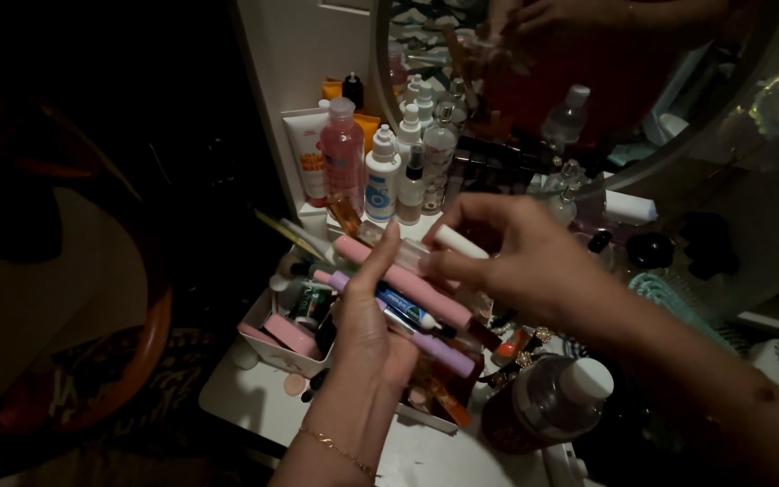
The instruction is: Organizing various makeup and skincare products into an organizer on a vanity.
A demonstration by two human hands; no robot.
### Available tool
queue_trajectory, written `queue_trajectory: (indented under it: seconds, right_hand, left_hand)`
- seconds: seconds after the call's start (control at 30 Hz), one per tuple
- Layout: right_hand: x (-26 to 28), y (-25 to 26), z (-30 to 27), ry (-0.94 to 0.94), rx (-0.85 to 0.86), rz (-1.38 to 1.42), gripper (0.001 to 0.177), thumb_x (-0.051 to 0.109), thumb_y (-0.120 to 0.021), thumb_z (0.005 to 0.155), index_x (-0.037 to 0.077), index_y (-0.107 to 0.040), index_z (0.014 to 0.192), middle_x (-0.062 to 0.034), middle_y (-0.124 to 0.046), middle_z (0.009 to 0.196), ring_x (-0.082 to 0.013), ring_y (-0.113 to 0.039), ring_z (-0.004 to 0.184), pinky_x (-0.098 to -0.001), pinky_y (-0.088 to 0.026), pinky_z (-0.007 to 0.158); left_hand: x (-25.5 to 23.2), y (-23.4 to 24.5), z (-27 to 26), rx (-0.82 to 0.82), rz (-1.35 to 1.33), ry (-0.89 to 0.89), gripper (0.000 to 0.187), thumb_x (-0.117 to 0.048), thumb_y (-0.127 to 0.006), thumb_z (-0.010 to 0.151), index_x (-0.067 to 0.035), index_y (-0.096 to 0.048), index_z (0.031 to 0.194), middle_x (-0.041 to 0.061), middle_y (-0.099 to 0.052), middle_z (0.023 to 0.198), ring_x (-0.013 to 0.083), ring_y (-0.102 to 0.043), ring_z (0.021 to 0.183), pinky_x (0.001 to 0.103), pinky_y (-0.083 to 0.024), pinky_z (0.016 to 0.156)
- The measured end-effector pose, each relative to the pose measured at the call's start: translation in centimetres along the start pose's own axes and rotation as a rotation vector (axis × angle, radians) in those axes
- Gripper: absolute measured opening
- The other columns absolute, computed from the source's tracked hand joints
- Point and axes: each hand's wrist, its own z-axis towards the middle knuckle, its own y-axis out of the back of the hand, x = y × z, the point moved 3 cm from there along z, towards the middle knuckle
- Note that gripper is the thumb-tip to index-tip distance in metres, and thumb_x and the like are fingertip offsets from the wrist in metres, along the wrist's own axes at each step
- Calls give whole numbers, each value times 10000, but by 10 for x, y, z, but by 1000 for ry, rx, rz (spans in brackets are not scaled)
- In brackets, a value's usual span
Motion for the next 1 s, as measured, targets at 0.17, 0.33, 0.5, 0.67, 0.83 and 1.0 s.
queue_trajectory:
  seconds: [0.17,0.33,0.5,0.67,0.83,1.0]
  right_hand:
    - [1,5,-3,-129,-44,10,334,329,-723,882,86,-740,1110,-99,-722,862,-196,-627,662,-354,-495,562]
    - [-44,32,20,-119,68,687,404,290,-511,1052,-26,-645,1264,-166,-657,1049,-218,-642,878,-367,-566,761]
    - [-40,30,17,-139,213,1291,447,198,-381,1092,-75,-489,1430,-209,-660,1269,-243,-684,1112,-373,-590,902]
    - [-60,32,22,-204,364,1625,514,169,-341,1068,-35,-399,1536,-255,-616,1398,-301,-708,1133,-374,-609,906]
    - [-60,30,22,-200,396,1688,543,262,-404,1086,-73,-389,1513,-277,-618,1384,-307,-710,1085,-370,-640,876]
    - [-53,25,19,-229,356,1736,545,254,-416,1097,-124,-402,1489,-304,-639,1344,-323,-724,1091,-381,-605,870]
  left_hand:
    - [4,7,7,68,-48,17,527,-321,-843,768,-51,-662,1182,119,-691,975,264,-686,830,426,-589,785]
    - [-3,9,5,-73,-97,69,539,-333,-832,739,-58,-635,1158,107,-685,1036,271,-695,959,486,-586,920]
    - [-8,8,0,-81,-94,89,603,-379,-821,727,-44,-623,1187,123,-680,1069,284,-692,1001,516,-568,953]
    - [-9,9,1,-79,-86,77,620,-381,-822,717,-67,-618,1212,112,-668,1090,277,-680,1030,518,-563,962]
    - [-11,8,0,-83,-88,83,634,-396,-816,716,-53,-617,1211,122,-674,1092,283,-685,1036,525,-561,970]
    - [-12,8,-2,-91,-73,91,643,-408,-804,716,-52,-610,1215,127,-672,1091,288,-685,1038,535,-554,973]
